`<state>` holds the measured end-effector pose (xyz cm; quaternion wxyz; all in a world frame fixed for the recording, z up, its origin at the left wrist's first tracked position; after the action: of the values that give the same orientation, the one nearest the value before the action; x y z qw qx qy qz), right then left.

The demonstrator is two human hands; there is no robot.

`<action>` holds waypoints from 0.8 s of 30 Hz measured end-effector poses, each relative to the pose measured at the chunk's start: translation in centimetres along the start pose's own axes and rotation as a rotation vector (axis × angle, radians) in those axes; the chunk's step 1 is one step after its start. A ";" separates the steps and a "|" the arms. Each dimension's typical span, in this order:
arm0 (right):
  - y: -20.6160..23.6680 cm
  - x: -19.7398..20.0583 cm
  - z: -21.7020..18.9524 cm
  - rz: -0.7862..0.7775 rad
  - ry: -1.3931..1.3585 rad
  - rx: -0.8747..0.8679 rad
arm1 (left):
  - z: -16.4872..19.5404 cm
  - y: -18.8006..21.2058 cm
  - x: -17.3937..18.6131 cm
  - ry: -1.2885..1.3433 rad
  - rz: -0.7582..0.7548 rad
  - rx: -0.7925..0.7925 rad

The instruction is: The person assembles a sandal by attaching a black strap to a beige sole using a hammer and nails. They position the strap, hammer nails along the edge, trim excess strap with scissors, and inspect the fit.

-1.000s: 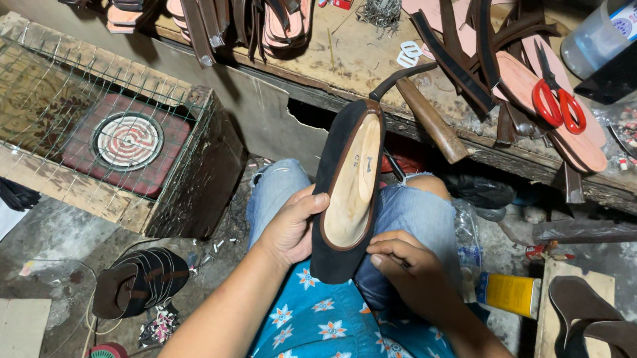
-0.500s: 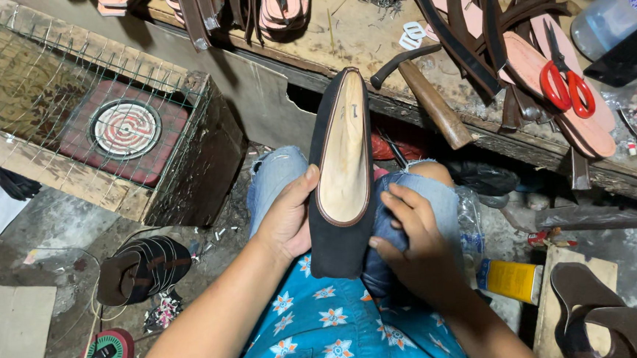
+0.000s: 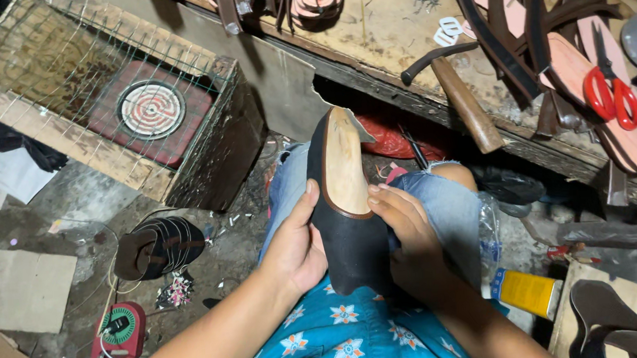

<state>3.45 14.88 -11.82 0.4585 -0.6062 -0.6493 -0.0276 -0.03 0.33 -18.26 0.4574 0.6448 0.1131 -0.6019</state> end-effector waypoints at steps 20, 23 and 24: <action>-6.7 -2.8 2.4 -0.070 -0.696 -0.427 | 9.2 8.0 -9.5 -1.613 0.050 -1.327; -7.5 -2.6 1.3 -0.019 -0.612 -0.346 | 9.9 5.5 -11.1 -1.342 -0.150 -1.006; -7.6 -1.8 0.7 0.059 -0.543 -0.254 | 9.7 4.5 -11.1 -1.206 -0.191 -0.826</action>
<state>-3.41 11.89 -9.36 0.1892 -0.6624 -0.7217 0.0676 -6.14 -4.70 -5.04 0.5913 -0.0358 0.1151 -0.7974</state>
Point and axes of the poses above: each hand's wrist, its own y-axis away from the middle knuckle, its own x-axis out of the back of the hand, z = x × y, the point moved 6 cm from there along -y, towards the middle knuckle, and after that the axes turned 1 degree about -z, right-handed, at the moved point
